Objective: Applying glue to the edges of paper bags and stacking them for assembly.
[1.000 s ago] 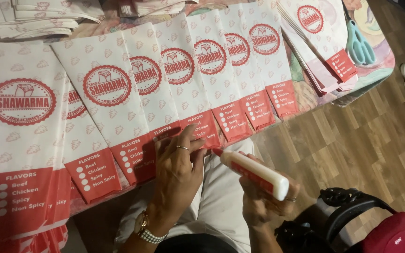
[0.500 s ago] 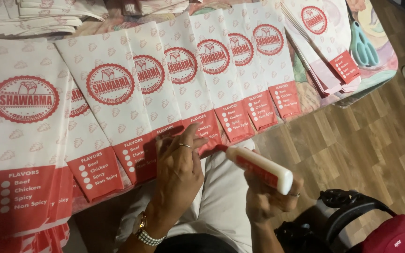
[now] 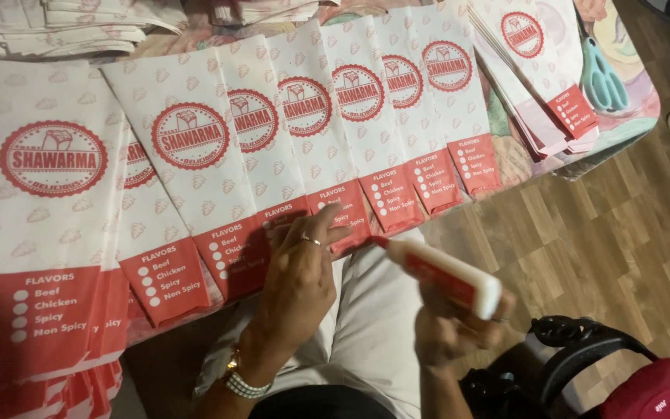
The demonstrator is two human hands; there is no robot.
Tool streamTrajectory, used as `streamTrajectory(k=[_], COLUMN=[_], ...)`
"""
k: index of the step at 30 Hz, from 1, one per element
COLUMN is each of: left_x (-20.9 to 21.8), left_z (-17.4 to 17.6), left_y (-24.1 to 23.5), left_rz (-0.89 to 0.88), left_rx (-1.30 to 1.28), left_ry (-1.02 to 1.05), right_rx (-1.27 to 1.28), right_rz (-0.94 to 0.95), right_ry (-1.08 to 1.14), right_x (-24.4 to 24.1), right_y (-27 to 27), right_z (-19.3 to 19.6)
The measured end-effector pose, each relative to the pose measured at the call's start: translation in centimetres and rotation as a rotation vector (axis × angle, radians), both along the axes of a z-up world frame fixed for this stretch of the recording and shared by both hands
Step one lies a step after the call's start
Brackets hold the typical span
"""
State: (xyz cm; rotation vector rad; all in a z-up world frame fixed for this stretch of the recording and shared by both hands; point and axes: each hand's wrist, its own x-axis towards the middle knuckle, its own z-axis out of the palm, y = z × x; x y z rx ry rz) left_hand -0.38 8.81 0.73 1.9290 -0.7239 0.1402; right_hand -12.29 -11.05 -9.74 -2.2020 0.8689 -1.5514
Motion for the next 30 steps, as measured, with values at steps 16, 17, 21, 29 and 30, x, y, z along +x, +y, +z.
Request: streamTrajectory(k=[16, 17, 21, 29, 30], left_x=[-0.5, -0.6, -0.8, -1.0, -1.0], left_z=[0.8, 0.7, 0.5, -0.1, -0.1], left_y=[5.7, 5.7, 5.9, 6.4, 6.3], left_rz=[0.079, 0.082, 0.075, 0.036, 0.058], left_rx=[0.183, 0.182, 0.162, 0.147, 0.177], left_ry=[0.014, 0.014, 0.001, 0.022, -0.001], right_rx=[0.340, 0.340, 0.379, 0.522, 0.402], right_rz=[0.851, 0.854, 0.988, 1.176, 1.027], right_ry=[-0.234, -0.234, -0.254, -0.291, -0.291], right_x=[2.4, 2.6, 3.1, 1.6, 0.4], right_y=[9.2, 9.5, 10.5, 9.9, 8.5], right_z=[9.6, 9.9, 9.8, 7.3, 4.7])
